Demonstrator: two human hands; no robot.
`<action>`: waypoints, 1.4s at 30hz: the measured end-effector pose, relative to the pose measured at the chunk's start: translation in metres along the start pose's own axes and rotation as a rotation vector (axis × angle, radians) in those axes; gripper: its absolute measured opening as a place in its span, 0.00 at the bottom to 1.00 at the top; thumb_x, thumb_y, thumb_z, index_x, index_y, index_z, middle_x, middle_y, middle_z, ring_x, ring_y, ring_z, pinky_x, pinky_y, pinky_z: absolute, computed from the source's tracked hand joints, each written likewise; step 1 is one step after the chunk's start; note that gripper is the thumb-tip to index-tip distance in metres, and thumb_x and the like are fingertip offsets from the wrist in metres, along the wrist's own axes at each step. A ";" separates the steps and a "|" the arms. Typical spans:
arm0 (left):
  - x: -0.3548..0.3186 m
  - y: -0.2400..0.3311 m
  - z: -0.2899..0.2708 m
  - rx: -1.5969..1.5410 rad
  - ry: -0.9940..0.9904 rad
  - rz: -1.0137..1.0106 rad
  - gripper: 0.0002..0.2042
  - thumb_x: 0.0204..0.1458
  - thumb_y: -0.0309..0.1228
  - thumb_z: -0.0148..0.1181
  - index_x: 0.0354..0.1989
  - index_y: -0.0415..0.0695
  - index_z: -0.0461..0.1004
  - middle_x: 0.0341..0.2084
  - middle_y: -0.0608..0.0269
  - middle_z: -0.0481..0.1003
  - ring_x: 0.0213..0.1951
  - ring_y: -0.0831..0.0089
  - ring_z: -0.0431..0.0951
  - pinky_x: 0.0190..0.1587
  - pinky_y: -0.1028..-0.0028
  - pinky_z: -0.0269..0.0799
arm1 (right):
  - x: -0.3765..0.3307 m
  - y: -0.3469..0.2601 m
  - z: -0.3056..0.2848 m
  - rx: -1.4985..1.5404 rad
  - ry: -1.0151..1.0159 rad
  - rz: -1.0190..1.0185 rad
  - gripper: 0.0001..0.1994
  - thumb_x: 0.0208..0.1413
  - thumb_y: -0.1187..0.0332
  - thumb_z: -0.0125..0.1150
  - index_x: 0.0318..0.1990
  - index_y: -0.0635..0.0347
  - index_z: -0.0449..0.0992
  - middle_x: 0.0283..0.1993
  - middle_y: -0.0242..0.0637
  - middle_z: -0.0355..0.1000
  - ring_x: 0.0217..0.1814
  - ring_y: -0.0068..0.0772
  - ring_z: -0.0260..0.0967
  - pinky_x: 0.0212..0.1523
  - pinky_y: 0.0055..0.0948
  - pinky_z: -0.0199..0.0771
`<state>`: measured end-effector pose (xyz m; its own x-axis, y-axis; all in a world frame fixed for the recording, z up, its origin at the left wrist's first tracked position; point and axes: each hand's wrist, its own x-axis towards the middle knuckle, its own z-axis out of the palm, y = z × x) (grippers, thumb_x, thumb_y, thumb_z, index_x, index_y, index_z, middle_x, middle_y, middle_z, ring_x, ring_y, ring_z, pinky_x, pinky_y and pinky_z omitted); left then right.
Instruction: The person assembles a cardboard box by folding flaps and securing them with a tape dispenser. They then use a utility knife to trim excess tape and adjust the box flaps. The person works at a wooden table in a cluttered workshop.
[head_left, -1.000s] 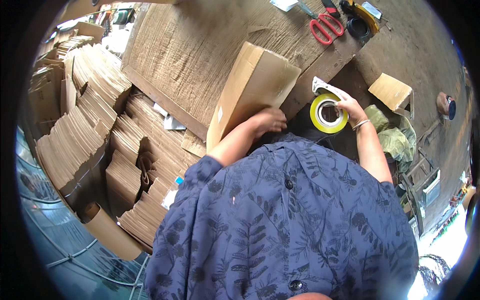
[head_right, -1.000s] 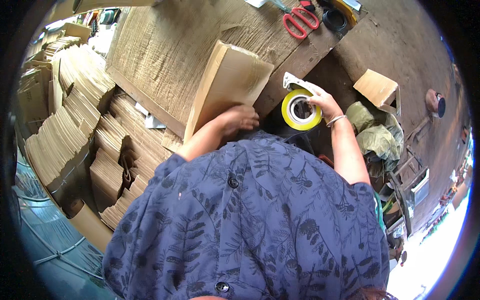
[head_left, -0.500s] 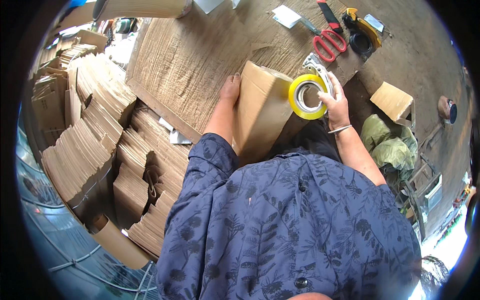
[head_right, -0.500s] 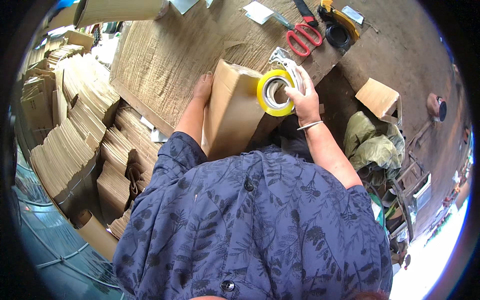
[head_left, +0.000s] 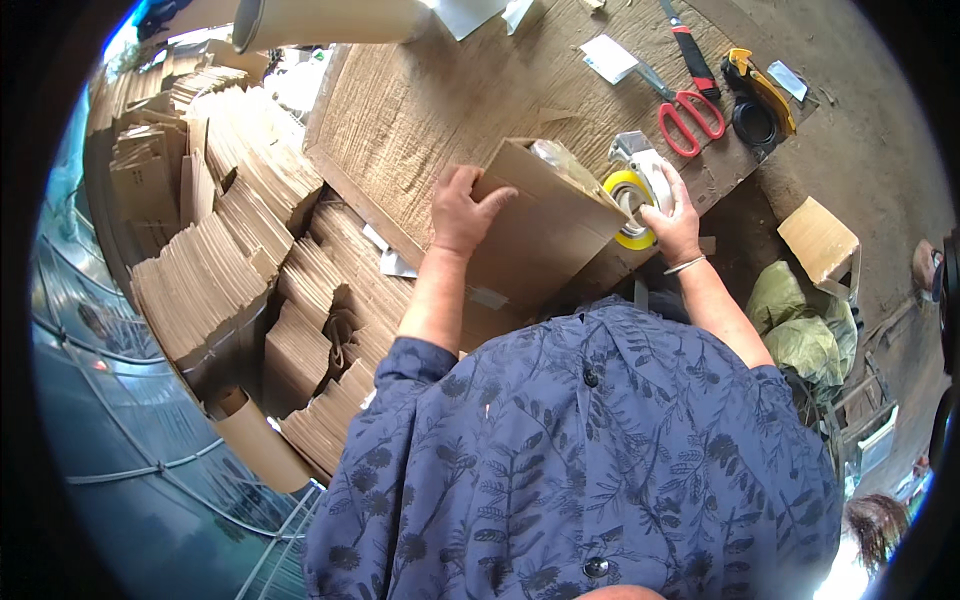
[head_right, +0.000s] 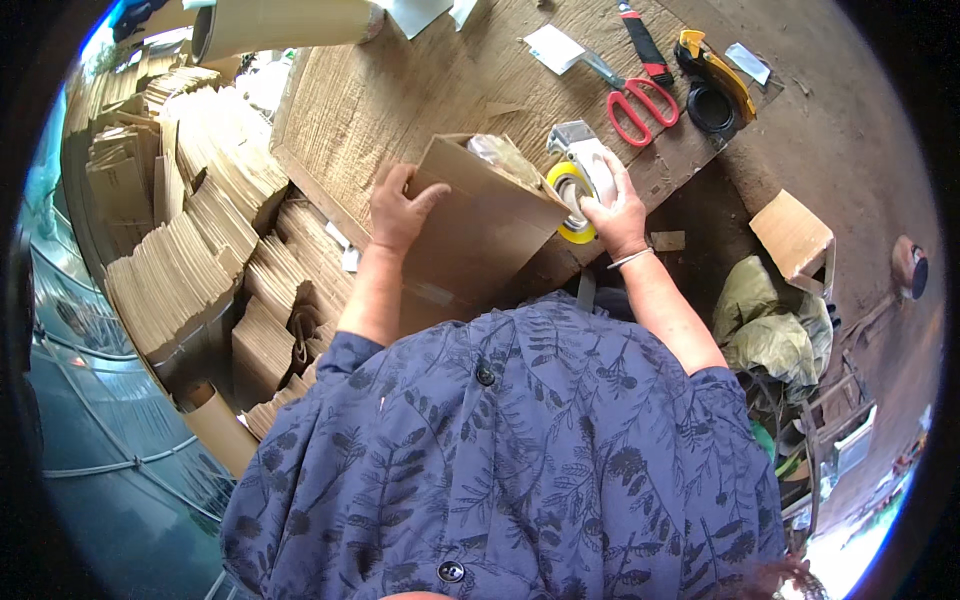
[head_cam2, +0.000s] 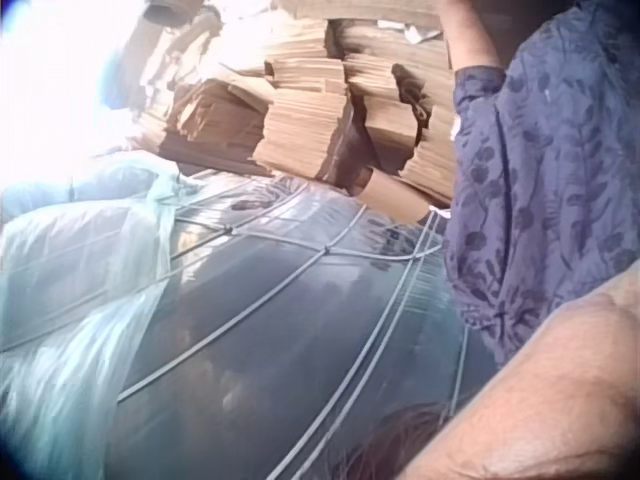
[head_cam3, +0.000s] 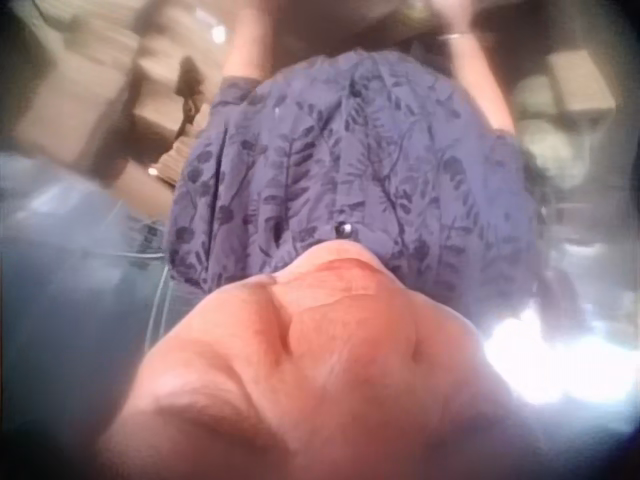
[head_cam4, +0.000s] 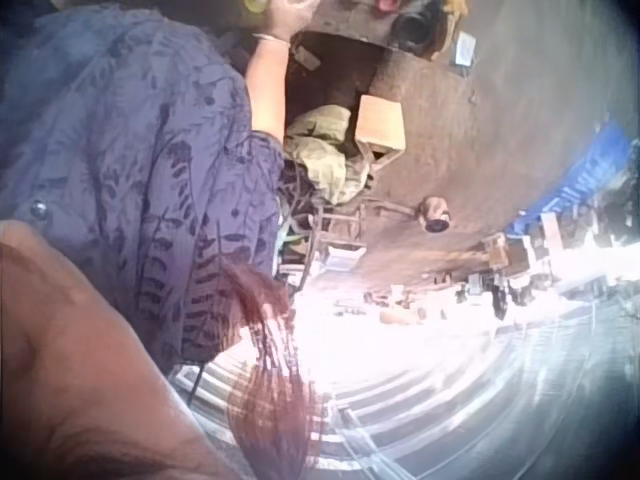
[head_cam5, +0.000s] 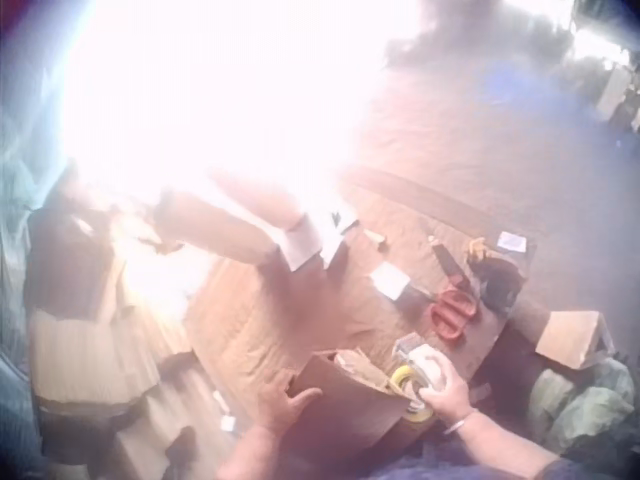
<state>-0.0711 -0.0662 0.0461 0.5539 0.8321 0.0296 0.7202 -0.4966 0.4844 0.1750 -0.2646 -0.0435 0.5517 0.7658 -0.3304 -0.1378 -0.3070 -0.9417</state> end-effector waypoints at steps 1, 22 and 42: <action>-0.007 0.004 0.006 -0.004 0.018 0.021 0.22 0.33 0.42 0.78 0.33 0.44 0.74 0.31 0.58 0.71 0.35 0.58 0.73 0.37 0.63 0.72 | 0.001 -0.004 -0.010 -0.173 0.001 -0.043 0.37 0.41 0.73 0.62 0.65 0.56 0.63 0.61 0.43 0.67 0.62 0.39 0.66 0.62 0.33 0.65; 0.033 0.130 0.019 -1.292 -0.207 -0.891 0.11 0.59 0.37 0.60 0.39 0.41 0.77 0.29 0.67 0.77 0.31 0.78 0.75 0.36 0.77 0.73 | 0.086 -0.122 -0.053 -0.473 -0.592 -0.862 0.37 0.30 0.73 0.70 0.57 0.44 0.73 0.40 0.38 0.72 0.38 0.42 0.72 0.38 0.35 0.77; 0.013 0.017 0.028 -1.279 0.075 -1.434 0.09 0.58 0.34 0.57 0.32 0.40 0.75 0.21 0.68 0.72 0.22 0.78 0.69 0.25 0.77 0.70 | 0.172 -0.032 -0.042 -0.060 -1.159 0.189 0.39 0.34 0.76 0.57 0.64 0.66 0.64 0.68 0.43 0.61 0.70 0.31 0.56 0.71 0.30 0.50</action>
<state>-0.0403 -0.0710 0.0303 -0.1274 0.4173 -0.8998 -0.1553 0.8876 0.4337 0.3091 -0.1470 -0.0670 -0.5560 0.7520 -0.3541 -0.0809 -0.4729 -0.8774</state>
